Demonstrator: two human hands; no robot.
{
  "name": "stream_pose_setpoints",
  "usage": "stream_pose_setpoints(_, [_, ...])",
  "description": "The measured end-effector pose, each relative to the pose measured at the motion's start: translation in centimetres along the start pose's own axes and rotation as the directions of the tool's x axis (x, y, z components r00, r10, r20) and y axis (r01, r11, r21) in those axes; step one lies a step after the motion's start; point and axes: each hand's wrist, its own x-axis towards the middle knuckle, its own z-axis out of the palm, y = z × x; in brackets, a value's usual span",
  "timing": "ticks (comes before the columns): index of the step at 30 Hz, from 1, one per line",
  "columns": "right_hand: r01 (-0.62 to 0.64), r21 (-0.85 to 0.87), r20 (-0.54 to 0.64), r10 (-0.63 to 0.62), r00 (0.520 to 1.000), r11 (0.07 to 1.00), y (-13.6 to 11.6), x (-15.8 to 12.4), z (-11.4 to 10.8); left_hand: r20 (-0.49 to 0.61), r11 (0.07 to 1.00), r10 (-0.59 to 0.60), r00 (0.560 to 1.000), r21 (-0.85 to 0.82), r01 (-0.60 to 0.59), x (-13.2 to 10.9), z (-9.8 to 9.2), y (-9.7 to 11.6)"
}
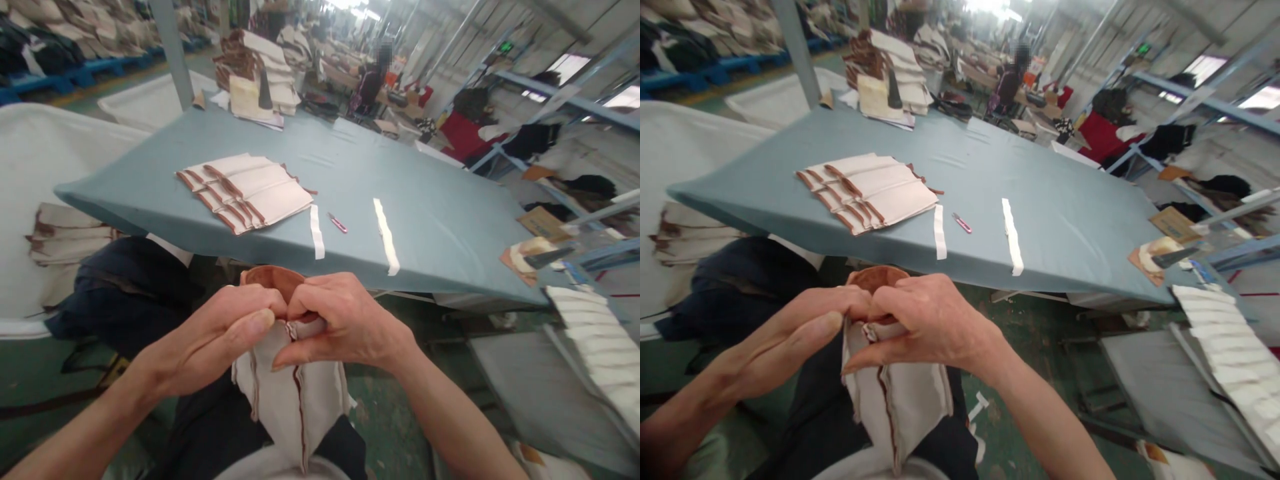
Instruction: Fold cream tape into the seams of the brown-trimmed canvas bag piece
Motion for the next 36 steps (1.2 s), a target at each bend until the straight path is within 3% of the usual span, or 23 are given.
stream_pose_setpoints(3, [-0.157, 0.059, -0.009, 0.158, 0.987, 0.986, 0.7, -1.1, 0.3, 0.068, 0.999, -0.007, 0.998, -0.043, 0.010, 0.8, 0.5, 0.2])
stream_pose_setpoints(6, [-0.332, 0.192, 0.026, 0.333, 0.942, 0.924, 1.4, -2.0, 1.1, 0.076, 0.999, -0.035, 0.997, 0.007, 0.034, 1.6, 1.1, -0.2])
stream_pose_setpoints(9, [-0.417, 0.300, 0.060, 0.419, 0.906, 0.858, 1.8, -2.4, 1.7, 0.095, 0.998, -0.058, 0.994, -0.011, 0.059, 2.1, 1.3, -0.6])
stream_pose_setpoints(15, [-0.439, 0.350, 0.108, 0.429, 0.897, 0.828, 2.4, -2.1, 1.0, 0.173, 0.982, -0.078, 0.982, -0.159, 0.106, 2.4, 0.4, -0.9])
stream_pose_setpoints(20, [-0.490, 0.549, 0.235, 0.437, 0.868, 0.677, 3.0, -2.5, 1.0, 0.185, 0.973, -0.094, 0.978, -0.193, 0.130, 2.1, 0.3, -1.2])
stream_pose_setpoints(27, [-0.435, 0.741, 0.224, 0.422, 0.878, 0.511, 3.5, -2.8, 1.9, 0.182, 0.947, -0.121, 0.976, -0.274, 0.168, 2.1, 0.7, -1.8])
stream_pose_setpoints(31, [-0.441, 0.710, 0.215, 0.427, 0.878, 0.549, 3.5, -3.2, 1.8, 0.187, 0.934, -0.157, 0.970, -0.291, 0.207, 2.0, 1.1, -2.2])
stream_pose_setpoints(36, [-0.431, 0.446, 0.110, 0.429, 0.896, 0.785, 2.5, -3.3, 1.0, 0.172, 0.952, -0.196, 0.965, -0.202, 0.230, 2.1, 1.3, -1.8])
